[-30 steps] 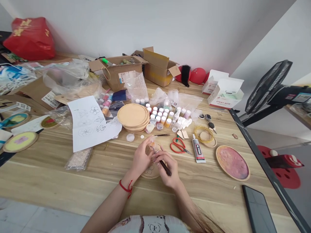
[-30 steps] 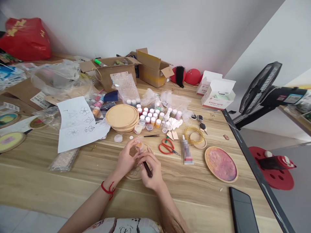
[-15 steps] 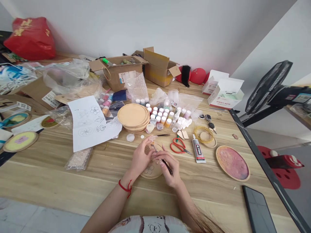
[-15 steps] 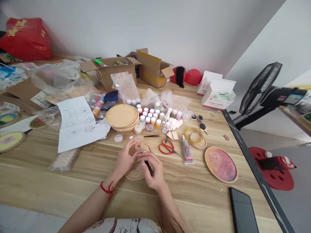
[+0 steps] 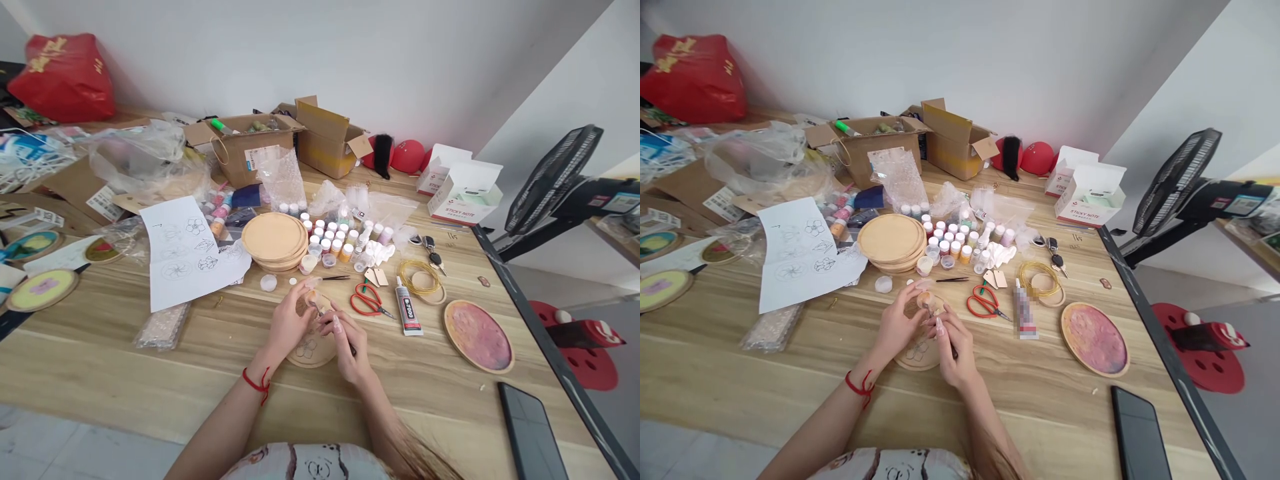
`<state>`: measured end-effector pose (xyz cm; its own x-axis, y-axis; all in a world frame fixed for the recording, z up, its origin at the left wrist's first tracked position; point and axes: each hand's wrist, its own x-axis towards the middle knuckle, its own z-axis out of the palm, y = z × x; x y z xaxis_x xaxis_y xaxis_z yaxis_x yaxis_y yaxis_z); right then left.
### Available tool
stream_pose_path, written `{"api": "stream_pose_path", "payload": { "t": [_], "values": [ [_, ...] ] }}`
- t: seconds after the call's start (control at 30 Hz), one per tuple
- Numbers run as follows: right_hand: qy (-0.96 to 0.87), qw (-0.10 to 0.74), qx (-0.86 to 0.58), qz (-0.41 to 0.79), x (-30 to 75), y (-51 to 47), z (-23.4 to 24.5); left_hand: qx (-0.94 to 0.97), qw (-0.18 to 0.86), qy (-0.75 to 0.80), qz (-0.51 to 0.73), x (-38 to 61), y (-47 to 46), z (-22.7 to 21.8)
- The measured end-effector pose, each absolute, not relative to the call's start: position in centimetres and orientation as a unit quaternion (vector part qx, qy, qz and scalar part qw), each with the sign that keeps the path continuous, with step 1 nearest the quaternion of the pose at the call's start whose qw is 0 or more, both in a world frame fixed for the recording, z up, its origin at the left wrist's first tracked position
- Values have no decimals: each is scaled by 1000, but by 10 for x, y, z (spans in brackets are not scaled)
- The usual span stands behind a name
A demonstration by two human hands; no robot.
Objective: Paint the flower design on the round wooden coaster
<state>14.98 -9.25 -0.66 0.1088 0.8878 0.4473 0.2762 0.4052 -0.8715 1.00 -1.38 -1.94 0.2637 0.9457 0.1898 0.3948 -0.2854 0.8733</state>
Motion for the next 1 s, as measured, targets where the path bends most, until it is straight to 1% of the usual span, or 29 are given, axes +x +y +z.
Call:
{"api": "stream_pose_path", "payload": {
  "t": [0.13,0.27,0.4,0.5,0.63,0.73,0.87,1.0],
  "values": [
    [-582,603,-499,222,148,-92,-10,714,370,464,371,11,-15,-21],
    [-593,586,-504,225,145,-92,-7,723,385,438,370,12,-17,-22],
    [-615,568,-487,249,145,-94,-2,714,374,463,370,10,-15,-21],
    [-615,577,-487,227,146,-94,-3,708,366,477,371,9,-13,-21],
    [-598,593,-506,187,145,-93,-7,718,379,452,368,11,-15,-22],
    [-606,578,-506,206,144,-93,-7,728,391,428,367,11,-17,-23],
    [-625,559,-488,243,143,-94,-4,723,382,444,366,9,-14,-21],
    [-624,568,-491,218,143,-94,-4,716,362,464,375,8,-12,-23]
  ]
}}
